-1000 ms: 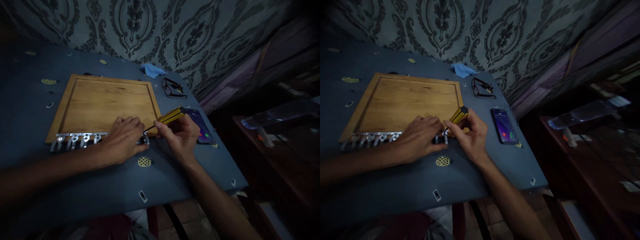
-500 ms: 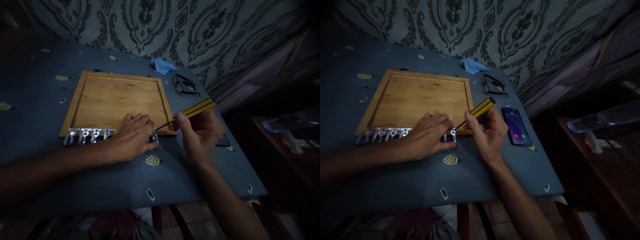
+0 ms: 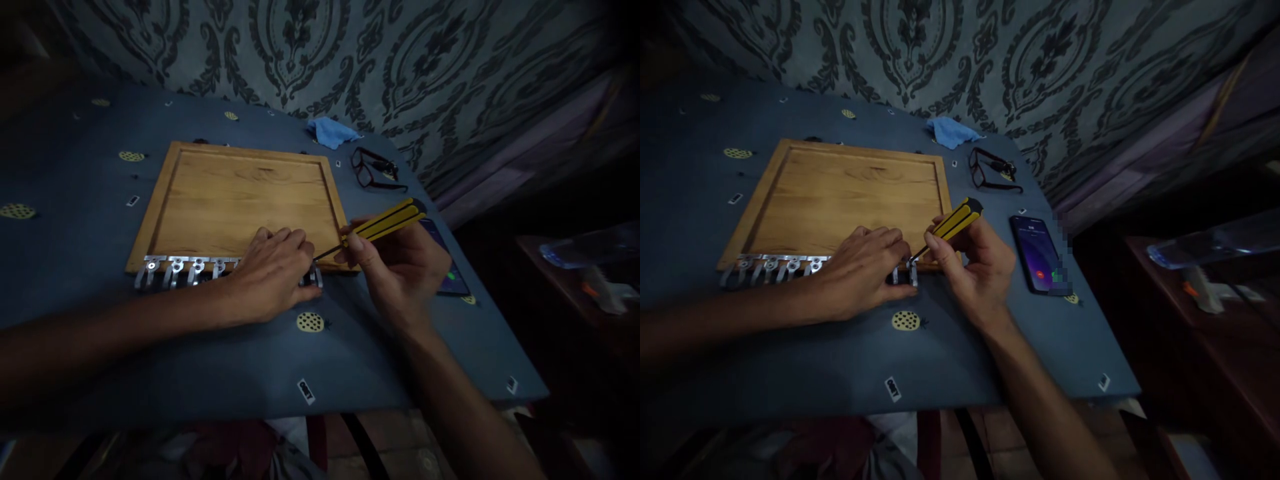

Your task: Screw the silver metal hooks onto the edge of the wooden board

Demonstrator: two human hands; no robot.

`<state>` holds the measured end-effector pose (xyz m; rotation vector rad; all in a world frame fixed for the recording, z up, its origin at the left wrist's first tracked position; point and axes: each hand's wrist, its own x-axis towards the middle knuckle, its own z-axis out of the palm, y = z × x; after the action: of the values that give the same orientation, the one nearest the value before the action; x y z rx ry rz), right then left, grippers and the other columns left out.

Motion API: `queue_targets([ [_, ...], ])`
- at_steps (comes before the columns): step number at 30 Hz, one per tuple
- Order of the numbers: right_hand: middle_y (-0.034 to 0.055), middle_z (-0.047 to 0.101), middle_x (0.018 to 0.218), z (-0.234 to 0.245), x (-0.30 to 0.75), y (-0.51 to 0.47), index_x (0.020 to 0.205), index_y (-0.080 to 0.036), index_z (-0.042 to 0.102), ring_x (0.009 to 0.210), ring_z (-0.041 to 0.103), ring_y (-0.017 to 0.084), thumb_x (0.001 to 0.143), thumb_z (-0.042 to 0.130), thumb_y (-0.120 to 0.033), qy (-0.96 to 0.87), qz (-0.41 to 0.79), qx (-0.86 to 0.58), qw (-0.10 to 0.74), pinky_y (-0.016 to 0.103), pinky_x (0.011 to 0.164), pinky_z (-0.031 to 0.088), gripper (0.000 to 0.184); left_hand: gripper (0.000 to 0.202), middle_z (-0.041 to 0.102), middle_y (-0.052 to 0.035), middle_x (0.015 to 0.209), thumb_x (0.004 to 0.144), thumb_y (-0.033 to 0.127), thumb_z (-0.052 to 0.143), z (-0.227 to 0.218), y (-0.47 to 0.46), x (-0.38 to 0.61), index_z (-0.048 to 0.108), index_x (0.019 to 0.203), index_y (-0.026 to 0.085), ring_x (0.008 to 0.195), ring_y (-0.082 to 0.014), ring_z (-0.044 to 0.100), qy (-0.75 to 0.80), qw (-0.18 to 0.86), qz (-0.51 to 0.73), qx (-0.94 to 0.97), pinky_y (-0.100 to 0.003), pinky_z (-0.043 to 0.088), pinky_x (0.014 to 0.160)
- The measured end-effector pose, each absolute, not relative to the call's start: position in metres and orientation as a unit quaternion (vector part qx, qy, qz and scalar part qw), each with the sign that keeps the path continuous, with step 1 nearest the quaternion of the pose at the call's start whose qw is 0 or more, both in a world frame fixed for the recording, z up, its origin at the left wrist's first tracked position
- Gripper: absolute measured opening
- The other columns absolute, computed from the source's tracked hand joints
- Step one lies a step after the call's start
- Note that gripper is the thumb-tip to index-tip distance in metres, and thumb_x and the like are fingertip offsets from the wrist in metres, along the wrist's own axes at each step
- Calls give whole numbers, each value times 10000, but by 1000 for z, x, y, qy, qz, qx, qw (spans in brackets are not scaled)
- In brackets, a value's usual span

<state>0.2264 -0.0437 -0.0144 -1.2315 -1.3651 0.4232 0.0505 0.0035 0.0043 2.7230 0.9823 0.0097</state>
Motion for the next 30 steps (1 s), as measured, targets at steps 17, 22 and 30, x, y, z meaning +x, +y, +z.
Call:
queue_targets([
  [17, -51, 643, 670, -9, 219, -43, 715, -247, 661, 496, 593, 113, 700, 934, -434, -582, 143, -549, 582, 245, 447, 515, 331, 463, 635, -129, 1162, 962, 517, 673, 2, 4, 51, 638, 1196, 119, 1154, -331, 588, 333, 121, 3, 935, -459, 427, 972],
  [22, -47, 717, 761, -5, 224, -40, 887, -255, 739, 518, 641, 112, 683, 944, -445, -563, 223, -530, 593, 244, 510, 567, 346, 432, 639, -121, 1140, 959, 510, 680, 4, 4, 50, 646, 1149, 123, 1142, -322, 595, 332, 117, 10, 936, -436, 429, 956],
  [30, -11, 785, 822, -1, 236, -39, 1013, -253, 793, 602, 739, 149, 825, 843, -453, -591, 293, -492, 568, 268, 596, 638, 279, 422, 648, -125, 1152, 953, 512, 687, 2, 5, 49, 653, 1129, 130, 1157, -322, 601, 328, 121, 19, 937, -438, 435, 966],
])
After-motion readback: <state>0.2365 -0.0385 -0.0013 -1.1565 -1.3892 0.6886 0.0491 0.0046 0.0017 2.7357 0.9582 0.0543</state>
